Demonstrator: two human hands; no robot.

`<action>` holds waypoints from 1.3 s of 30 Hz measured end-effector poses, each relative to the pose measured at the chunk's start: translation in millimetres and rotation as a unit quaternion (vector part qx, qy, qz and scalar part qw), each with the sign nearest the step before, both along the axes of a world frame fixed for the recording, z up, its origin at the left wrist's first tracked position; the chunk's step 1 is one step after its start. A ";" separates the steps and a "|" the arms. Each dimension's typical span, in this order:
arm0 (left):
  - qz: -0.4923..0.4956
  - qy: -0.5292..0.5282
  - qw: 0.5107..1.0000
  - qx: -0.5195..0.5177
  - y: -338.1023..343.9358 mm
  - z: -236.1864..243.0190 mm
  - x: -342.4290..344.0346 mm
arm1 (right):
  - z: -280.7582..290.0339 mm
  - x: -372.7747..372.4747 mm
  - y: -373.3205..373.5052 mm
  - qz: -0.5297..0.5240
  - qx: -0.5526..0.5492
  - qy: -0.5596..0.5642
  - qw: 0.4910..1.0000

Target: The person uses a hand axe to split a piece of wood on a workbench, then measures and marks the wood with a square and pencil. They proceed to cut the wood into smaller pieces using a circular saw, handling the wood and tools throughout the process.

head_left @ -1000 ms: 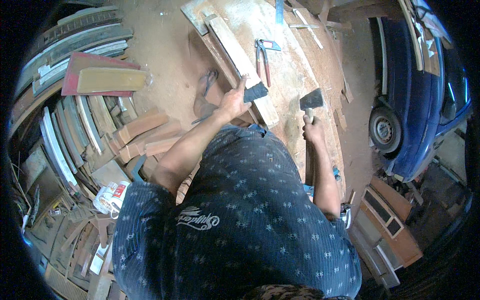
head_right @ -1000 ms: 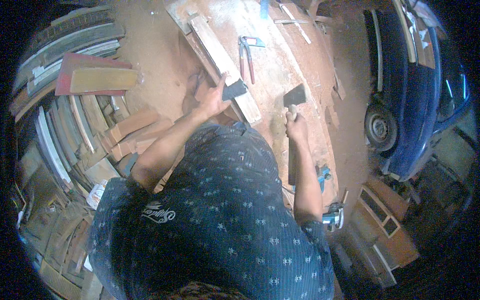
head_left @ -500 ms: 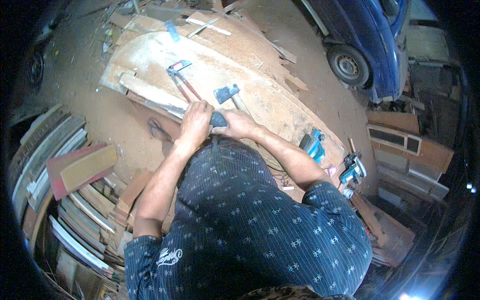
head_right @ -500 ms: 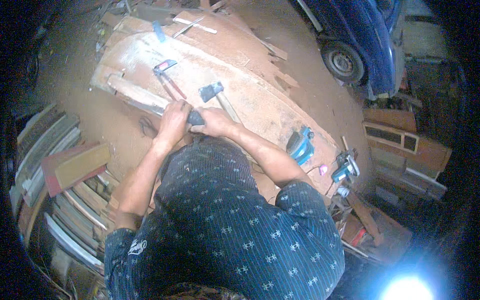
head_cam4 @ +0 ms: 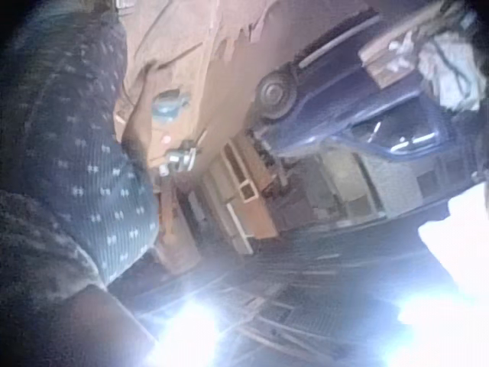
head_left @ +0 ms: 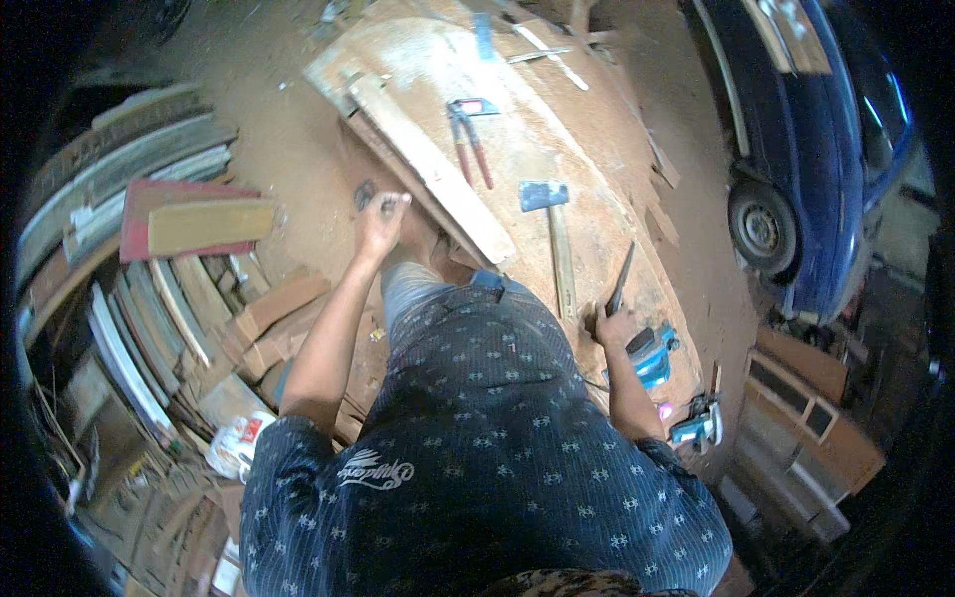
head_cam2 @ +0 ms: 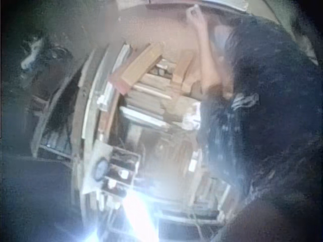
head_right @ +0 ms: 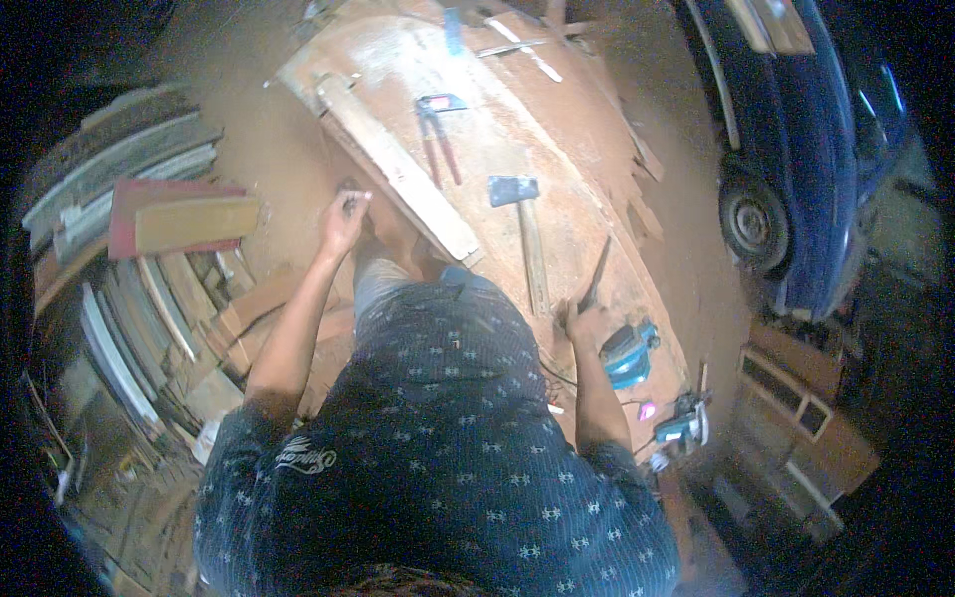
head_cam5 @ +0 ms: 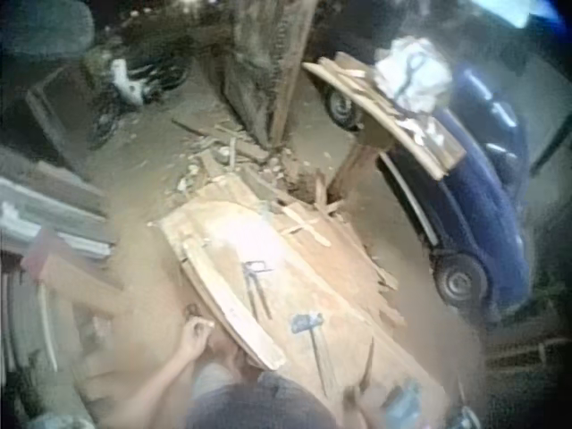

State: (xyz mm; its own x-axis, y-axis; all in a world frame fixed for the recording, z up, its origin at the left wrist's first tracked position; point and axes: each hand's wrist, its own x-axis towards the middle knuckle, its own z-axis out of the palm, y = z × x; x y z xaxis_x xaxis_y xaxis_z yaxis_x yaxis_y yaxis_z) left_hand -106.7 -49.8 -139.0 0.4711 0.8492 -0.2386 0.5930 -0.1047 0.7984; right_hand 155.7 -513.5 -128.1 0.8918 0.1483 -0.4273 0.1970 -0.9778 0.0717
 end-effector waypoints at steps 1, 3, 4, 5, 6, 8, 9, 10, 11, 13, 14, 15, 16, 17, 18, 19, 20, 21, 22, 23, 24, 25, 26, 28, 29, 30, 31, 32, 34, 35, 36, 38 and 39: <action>0.050 -0.018 0.999 -0.003 4.9 -29.2 -3.5 | -9.8 12.2 15.4 0.047 0.051 0.015 0.997; 0.128 0.008 0.985 -0.116 3.9 -23.5 26.8 | -22.6 28.4 80.9 0.138 0.227 -0.009 0.964; 0.164 -0.040 0.971 -0.173 -0.7 -18.7 44.8 | -45.4 37.1 111.2 0.164 0.274 -0.010 0.948; 0.202 -0.083 0.951 -0.220 -3.8 -18.6 57.1 | -48.2 41.2 159.5 0.196 0.281 0.016 0.939; 0.202 -0.075 0.949 -0.229 -6.1 -33.7 63.8 | -41.9 40.4 210.1 0.232 0.322 0.056 0.916; 0.202 -0.067 0.943 -0.257 -15.3 -49.6 73.4 | -50.6 38.1 288.2 0.255 0.311 0.080 0.912; 0.198 -0.071 0.938 -0.275 -18.3 -46.5 82.5 | -70.9 43.4 310.8 0.222 0.361 0.112 0.899; 0.202 -0.061 0.953 -0.217 -26.5 -56.8 80.6 | -72.2 37.2 343.8 0.220 0.324 0.136 0.910; 0.209 -0.055 0.951 -0.219 -30.6 -57.1 83.5 | -82.8 35.9 364.1 0.233 0.313 0.126 0.912; 0.202 -0.062 0.947 -0.242 -29.2 -40.7 79.3 | -90.5 24.5 398.3 0.234 0.272 0.143 0.922; 0.193 -0.069 0.950 -0.236 -29.2 -44.8 74.2 | -83.6 9.3 415.4 0.238 0.224 0.126 0.937; 0.180 -0.080 0.953 -0.232 -30.1 -45.6 71.9 | -80.3 0.6 424.2 0.238 0.173 0.104 0.950; 0.164 -0.090 0.955 -0.229 -30.3 -46.3 70.0 | -87.7 -1.0 426.3 0.244 0.177 0.103 0.948; 0.165 -0.117 0.944 -0.262 -29.9 -47.0 67.8 | -94.3 -1.7 428.6 0.249 0.181 0.101 0.946; 0.167 -0.145 0.930 -0.293 -26.3 -37.9 65.5 | -95.1 -2.0 432.1 0.254 0.185 0.099 0.944; 0.166 -0.173 0.915 -0.324 -21.8 -29.8 63.3 | -94.2 -0.8 431.2 0.240 0.195 0.113 0.944; 0.165 -0.181 0.919 -0.310 -18.6 -42.0 61.0 | -91.6 1.7 426.4 0.223 0.205 0.126 0.945; 0.191 -0.201 0.915 -0.291 -8.0 -37.0 62.4 | -82.7 4.4 422.7 0.208 0.214 0.138 0.944; 0.219 -0.221 0.911 -0.271 5.6 -31.8 64.5 | -72.0 7.6 421.0 0.201 0.230 0.121 0.945; 0.245 -0.241 0.905 -0.251 20.8 -26.9 66.0 | -57.0 16.2 416.0 0.092 0.266 0.228 0.932; 0.218 -0.219 0.917 -0.252 36.0 -48.8 70.9 | -27.7 22.6 413.0 -0.015 0.293 0.332 0.896; 0.195 -0.197 0.928 -0.250 51.0 -73.4 74.4 | -2.0 25.8 409.2 -0.005 0.260 0.358 0.897; 0.179 -0.149 0.940 -0.250 65.8 -67.1 86.7 | 32.7 28.3 402.9 0.015 0.264 0.376 0.888; 0.163 -0.063 0.954 -0.243 78.1 -58.0 107.2 | 88.5 33.1 388.3 0.014 0.283 0.398 0.872; 0.159 -0.024 0.958 -0.239 79.2 -55.8 118.7 | 123.3 33.6 388.6 0.037 0.232 0.423 0.875; 0.154 0.016 0.960 -0.235 78.9 -54.3 127.3 | 160.7 26.1 396.7 0.025 0.197 0.453 0.869; 0.145 0.024 0.953 -0.265 82.9 -36.7 129.4 | 171.1 33.8 392.8 0.036 0.143 0.469 0.871; 0.136 0.031 0.945 -0.294 87.2 -18.3 130.4 | 182.3 33.9 390.2 0.015 0.114 0.473 0.873; 0.164 0.021 0.944 -0.285 85.2 -21.4 137.5 | 202.7 28.3 407.2 0.031 0.042 0.473 0.880; 0.172 0.013 0.940 -0.295 84.4 -22.9 140.8 | 207.9 30.6 417.2 0.034 -0.013 0.483 0.875; 0.177 0.009 0.937 -0.302 84.2 -20.9 139.9 | 209.3 30.5 428.6 0.067 -0.057 0.489 0.868; 0.190 0.007 0.931 -0.311 84.1 -16.6 139.8 | 203.9 30.6 447.3 0.085 -0.116 0.512 0.847; 0.196 0.006 0.929 -0.313 83.6 -16.4 142.4 | 199.3 28.8 455.0 0.070 -0.132 0.527 0.837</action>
